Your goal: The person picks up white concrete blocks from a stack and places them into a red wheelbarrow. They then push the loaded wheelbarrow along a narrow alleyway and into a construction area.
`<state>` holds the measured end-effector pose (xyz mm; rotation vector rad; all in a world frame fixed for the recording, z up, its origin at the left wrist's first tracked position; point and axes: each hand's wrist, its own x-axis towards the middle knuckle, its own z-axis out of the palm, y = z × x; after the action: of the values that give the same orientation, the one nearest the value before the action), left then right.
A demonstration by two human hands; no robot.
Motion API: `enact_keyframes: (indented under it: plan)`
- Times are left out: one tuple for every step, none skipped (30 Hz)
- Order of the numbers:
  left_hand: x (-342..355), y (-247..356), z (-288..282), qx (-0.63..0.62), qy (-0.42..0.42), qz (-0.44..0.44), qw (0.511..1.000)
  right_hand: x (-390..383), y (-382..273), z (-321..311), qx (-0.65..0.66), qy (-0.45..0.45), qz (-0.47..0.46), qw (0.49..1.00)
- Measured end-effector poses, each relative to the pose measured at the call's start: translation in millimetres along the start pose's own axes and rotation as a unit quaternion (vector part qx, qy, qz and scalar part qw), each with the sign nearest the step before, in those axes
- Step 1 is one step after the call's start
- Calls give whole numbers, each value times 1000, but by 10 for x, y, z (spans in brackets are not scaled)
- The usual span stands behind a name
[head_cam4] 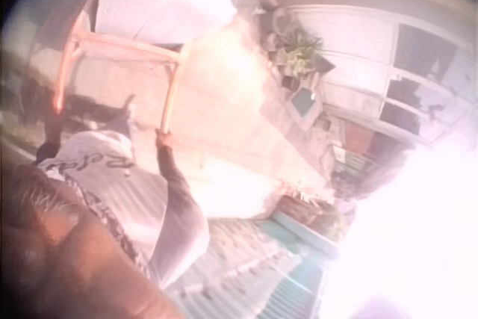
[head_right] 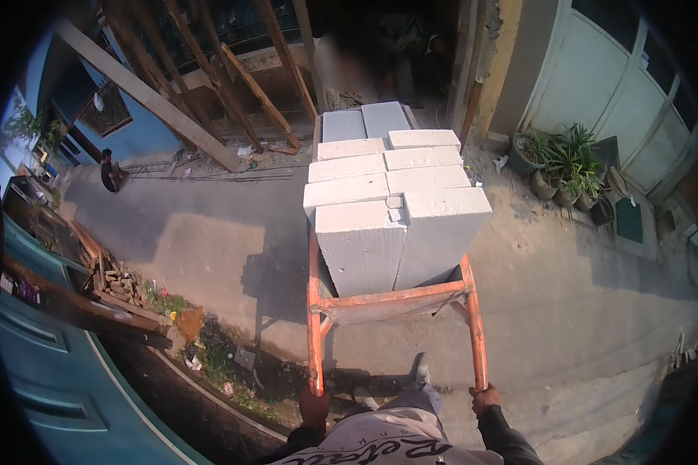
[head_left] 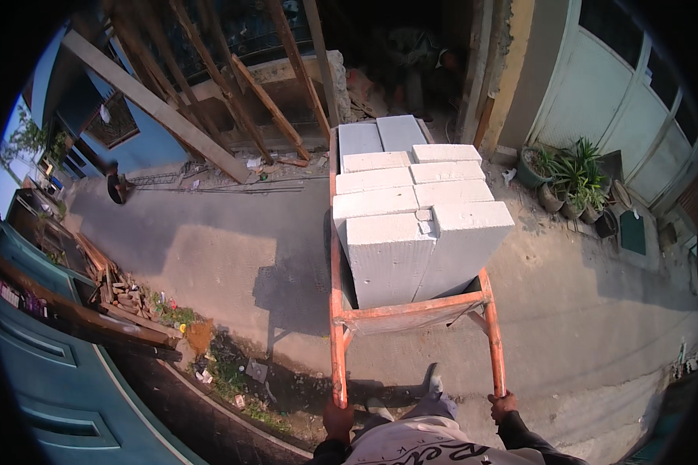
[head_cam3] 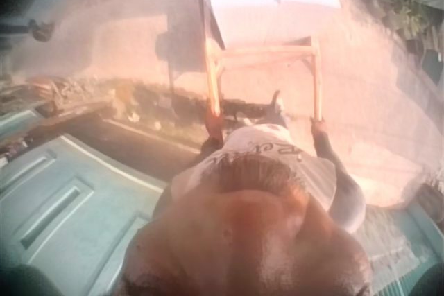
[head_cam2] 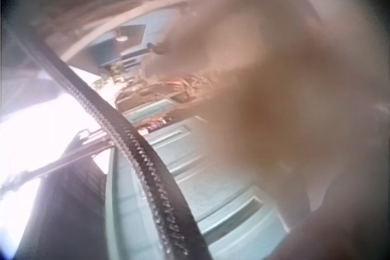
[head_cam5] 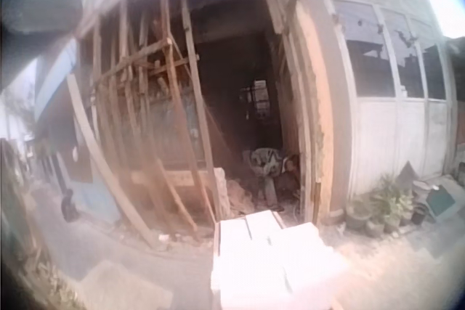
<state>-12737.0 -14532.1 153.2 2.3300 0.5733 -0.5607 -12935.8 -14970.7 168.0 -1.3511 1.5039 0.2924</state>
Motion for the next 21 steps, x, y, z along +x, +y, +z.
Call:
enact_keyframes:
  plan:
    - [51,-10,30,-12,0,-7,1000,37,-41,10,-3,-5,-5,1000]
    - [43,-45,58,6,4,-11,1000,18,-32,-11,3,4,3,1000]
    - [47,-90,82,25,14,-11,1000,40,-13,7,14,9,10,1000]
    - [9,-70,48,47,21,-18,999,61,31,7,18,5,9,1000]
    - [21,-19,27,35,15,-5,999,102,53,-1,22,2,8,1000]
    - [-75,66,-26,27,2,1,1000,75,68,-33,21,2,15,1000]
    - [-109,126,-63,19,-11,7,1000,76,60,-31,21,-3,15,1000]
    - [-7,-74,21,9,5,32,999,94,39,-19,22,-9,15,1000]
    - [1,-84,42,7,7,35,999,70,13,-44,20,-12,18,1000]
    - [2,-100,55,4,10,39,999,50,-15,-51,10,-17,8,1000]
    - [5,-119,60,3,14,42,999,34,-44,-38,11,-18,9,1000]
    - [0,-107,82,8,19,42,999,38,-37,-57,13,-16,9,1000]
    - [1,-98,99,14,25,41,999,32,-21,-68,14,-15,9,1000]
    - [1,-96,105,20,32,40,998,32,-9,-72,10,-13,9,1000]
    - [1,-105,114,25,32,47,998,54,-15,-80,6,-13,7,1000]
    - [-1,-120,118,29,32,54,998,67,-11,-77,2,-12,5,1000]
    - [-1,-137,120,34,32,60,997,71,1,-70,7,-12,5,1000]
    - [7,-156,117,37,23,40,998,77,9,-67,13,-13,5,1000]
    - [25,-174,114,40,15,19,999,79,19,-70,18,-13,5,1000]
    - [28,-173,124,43,4,-3,999,62,14,-79,19,-11,6,1000]
    - [1,-117,96,40,1,-20,999,31,6,-69,20,-10,7,1000]
